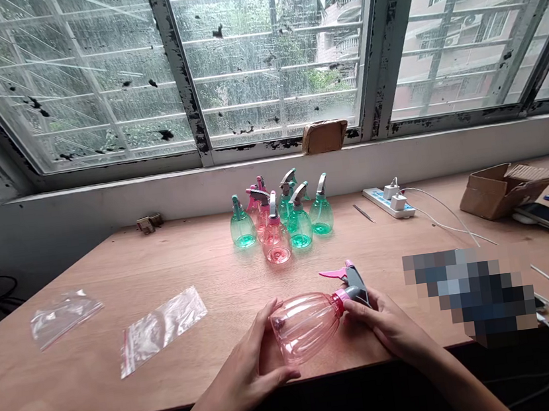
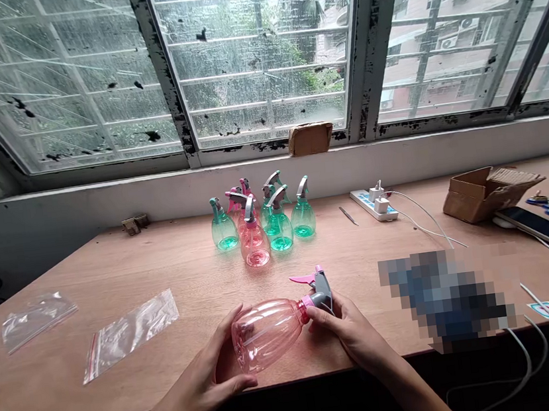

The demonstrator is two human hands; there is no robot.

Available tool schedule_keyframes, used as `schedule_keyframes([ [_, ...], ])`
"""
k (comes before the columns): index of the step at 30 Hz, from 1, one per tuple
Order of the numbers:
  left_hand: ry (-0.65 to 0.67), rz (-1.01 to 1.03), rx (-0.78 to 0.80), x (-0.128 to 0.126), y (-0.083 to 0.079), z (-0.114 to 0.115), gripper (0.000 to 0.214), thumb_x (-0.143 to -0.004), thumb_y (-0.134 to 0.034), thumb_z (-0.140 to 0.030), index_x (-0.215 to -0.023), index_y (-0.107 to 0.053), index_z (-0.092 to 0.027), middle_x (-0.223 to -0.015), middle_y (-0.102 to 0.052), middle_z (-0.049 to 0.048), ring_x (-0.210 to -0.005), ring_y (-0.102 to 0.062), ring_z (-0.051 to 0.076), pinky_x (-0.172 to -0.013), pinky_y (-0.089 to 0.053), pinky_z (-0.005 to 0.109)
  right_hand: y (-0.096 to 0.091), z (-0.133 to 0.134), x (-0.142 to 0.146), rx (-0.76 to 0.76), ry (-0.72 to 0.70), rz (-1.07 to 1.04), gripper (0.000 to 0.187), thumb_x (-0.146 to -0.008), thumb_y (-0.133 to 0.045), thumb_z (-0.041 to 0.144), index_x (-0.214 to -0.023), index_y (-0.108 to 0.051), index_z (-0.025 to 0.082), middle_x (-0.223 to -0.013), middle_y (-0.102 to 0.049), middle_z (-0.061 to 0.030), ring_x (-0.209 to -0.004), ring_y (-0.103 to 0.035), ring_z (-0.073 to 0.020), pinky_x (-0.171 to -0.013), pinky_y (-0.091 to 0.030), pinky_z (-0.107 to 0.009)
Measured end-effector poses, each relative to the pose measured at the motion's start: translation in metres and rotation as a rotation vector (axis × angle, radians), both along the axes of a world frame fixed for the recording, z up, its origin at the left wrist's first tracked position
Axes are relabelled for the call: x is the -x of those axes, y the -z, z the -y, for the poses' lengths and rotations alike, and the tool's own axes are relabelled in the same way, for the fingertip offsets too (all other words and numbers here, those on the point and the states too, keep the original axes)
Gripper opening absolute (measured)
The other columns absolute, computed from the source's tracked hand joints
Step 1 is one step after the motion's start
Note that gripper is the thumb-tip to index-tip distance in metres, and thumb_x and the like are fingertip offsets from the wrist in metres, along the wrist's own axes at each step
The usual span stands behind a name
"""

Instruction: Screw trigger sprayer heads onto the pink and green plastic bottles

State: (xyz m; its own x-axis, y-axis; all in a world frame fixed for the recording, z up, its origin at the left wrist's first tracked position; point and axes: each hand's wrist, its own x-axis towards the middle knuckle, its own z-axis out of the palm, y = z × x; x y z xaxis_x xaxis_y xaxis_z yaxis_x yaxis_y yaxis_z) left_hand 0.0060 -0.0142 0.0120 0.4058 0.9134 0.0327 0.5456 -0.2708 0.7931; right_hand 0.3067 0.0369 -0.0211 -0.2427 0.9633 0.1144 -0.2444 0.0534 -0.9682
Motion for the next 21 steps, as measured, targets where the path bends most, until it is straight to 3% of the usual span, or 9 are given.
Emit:
schedule_keyframes([
  [21,-0.014,-0.011,-0.020,-0.0017,-0.0018,0.0009,0.091,-0.092,-0.075,-0.032,-0.164,-0.018,-0.036,-0.174,-0.025,0.0043,-0.157,-0.031,0.030,-0.130,-0.026,0.048,0.0009,0.0003,-0.0010,0.017,0.001,0.002,0.029,-0.085,-0.083,0.048,-0.093,-0.074,0.022,-0.086,-0.069,0.0002,-0.081,-0.060,-0.0179,-0.082,-0.048,-0.030],
])
